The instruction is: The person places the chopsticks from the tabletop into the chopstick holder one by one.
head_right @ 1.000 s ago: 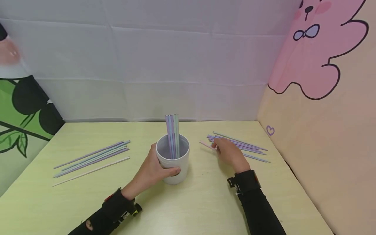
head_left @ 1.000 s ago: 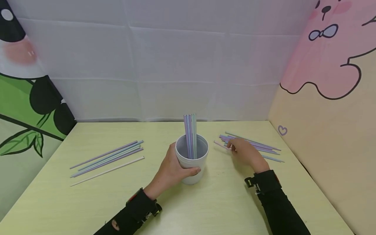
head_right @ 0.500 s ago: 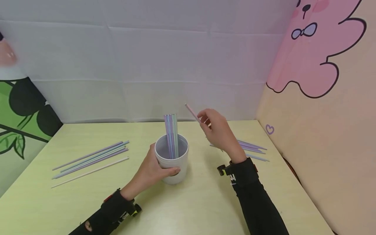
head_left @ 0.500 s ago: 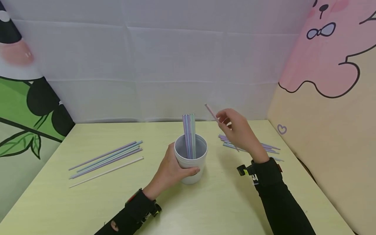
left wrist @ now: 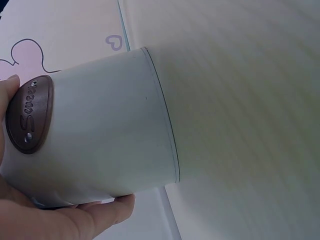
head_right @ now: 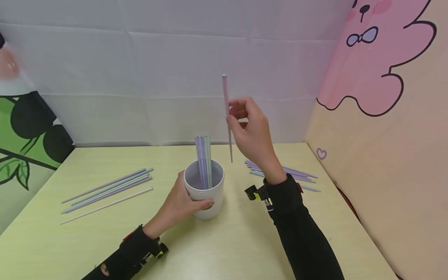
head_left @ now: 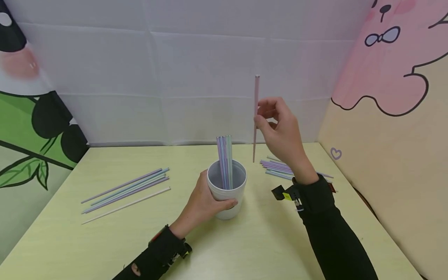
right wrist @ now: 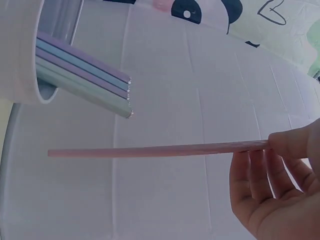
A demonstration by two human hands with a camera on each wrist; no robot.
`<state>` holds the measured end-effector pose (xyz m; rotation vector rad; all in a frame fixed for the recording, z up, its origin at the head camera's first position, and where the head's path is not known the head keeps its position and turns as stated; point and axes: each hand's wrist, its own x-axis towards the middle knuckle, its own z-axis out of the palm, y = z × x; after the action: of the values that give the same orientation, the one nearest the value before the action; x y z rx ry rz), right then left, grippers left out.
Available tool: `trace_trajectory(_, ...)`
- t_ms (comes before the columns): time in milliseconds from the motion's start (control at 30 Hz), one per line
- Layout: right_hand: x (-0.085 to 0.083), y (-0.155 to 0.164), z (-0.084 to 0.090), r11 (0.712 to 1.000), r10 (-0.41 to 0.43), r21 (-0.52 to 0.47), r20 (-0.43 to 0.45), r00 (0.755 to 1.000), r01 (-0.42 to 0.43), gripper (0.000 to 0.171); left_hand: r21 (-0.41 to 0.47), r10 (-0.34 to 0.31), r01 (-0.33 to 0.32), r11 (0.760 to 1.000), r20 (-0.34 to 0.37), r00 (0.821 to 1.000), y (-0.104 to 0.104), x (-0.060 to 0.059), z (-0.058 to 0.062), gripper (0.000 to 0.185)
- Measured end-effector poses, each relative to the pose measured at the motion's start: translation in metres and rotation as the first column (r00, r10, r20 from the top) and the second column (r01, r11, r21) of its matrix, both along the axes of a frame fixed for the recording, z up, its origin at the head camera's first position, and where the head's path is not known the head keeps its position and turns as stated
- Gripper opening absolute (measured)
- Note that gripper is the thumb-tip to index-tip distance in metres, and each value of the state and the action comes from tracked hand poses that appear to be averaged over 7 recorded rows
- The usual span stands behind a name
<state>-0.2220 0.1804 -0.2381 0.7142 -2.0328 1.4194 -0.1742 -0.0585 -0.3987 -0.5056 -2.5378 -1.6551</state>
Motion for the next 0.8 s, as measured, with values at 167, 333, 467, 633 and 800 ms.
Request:
trace_trajectory(167, 0.002, -0.006, 0.004, 0.993, 0.085, -0.086, 0.029, 0.996, -0.082, 0.03, -0.009, 0.012, -0.012, 1.0, 0.006, 1.0, 0.0, 0.0, 0.0, 0.12)
trace_trajectory(333, -0.002, -0.009, -0.002, 0.985, 0.132, -0.121, 0.07, 0.989, -0.123, 0.027, -0.017, 0.023, -0.023, 1.0, 0.007, 1.0, 0.0, -0.001, 0.0, 0.12)
trace_trajectory(467, -0.006, -0.011, -0.011, 0.987, 0.121, -0.114, 0.105, 0.987, -0.109, 0.026, -0.013, 0.019, -0.019, 1.0, 0.005, 1.0, 0.0, 0.0, 0.0, 0.12)
trace_trajectory(633, -0.01, -0.014, -0.024, 0.991, 0.104, -0.105, 0.148, 0.983, -0.089, 0.025, -0.013, 0.009, -0.009, 1.0, -0.001, 1.0, 0.0, -0.001, -0.001, 0.12)
trace_trajectory(800, -0.013, -0.018, -0.04, 0.994, 0.086, -0.089, 0.197, 0.977, -0.069, 0.025, -0.013, 0.01, -0.01, 1.0, -0.007, 1.0, 0.0, -0.003, -0.002, 0.12)
